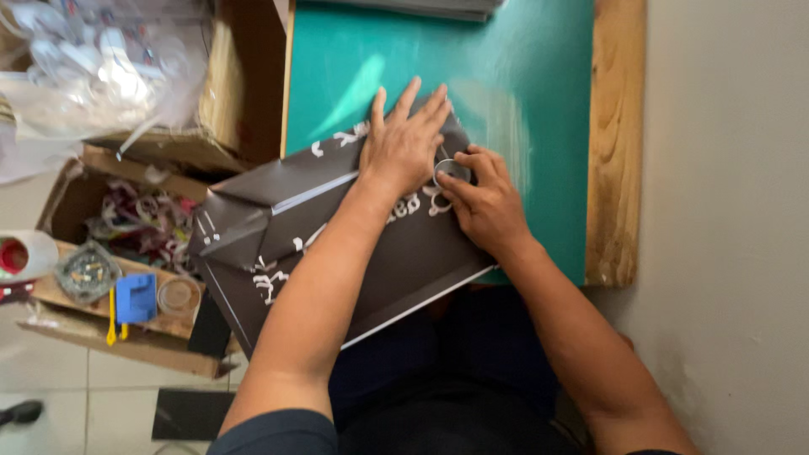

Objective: The person folds printed paper sheets along pre-scored lines by hand and applies adhesive tape to secure the edges, constructing a paper shopping bag.

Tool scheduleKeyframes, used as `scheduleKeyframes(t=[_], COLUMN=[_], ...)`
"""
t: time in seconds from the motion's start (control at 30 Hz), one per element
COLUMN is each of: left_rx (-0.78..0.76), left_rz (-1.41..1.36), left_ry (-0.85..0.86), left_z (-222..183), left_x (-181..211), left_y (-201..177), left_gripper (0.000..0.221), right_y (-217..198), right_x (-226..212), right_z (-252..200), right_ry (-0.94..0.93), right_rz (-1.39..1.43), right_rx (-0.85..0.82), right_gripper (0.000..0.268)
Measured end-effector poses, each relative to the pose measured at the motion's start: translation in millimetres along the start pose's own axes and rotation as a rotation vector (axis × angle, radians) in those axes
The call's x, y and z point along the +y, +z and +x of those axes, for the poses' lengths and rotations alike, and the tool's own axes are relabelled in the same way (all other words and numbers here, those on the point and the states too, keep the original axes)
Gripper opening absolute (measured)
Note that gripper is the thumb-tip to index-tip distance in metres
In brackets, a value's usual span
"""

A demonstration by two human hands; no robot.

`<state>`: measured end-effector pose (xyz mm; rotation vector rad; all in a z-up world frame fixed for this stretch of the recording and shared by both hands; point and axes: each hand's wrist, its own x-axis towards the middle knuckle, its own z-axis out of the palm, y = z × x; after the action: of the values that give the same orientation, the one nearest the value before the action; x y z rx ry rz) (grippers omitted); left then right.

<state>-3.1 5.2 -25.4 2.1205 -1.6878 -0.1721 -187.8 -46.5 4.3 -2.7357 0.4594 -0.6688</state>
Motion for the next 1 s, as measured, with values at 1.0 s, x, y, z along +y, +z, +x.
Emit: scheduleKeyframes(t=[1.0], left_rx=[0.063], left_rz=[-0.027], left_ry=[-0.031], left_z=[5], left_x=[-4], left_y=[7], left_gripper=[0.074], right_y=[-65], right_x=[1], right_z=[-61], right_ry=[0.006], right_rz=[-0.017], right_rx=[-0.140], right_gripper=[0.033])
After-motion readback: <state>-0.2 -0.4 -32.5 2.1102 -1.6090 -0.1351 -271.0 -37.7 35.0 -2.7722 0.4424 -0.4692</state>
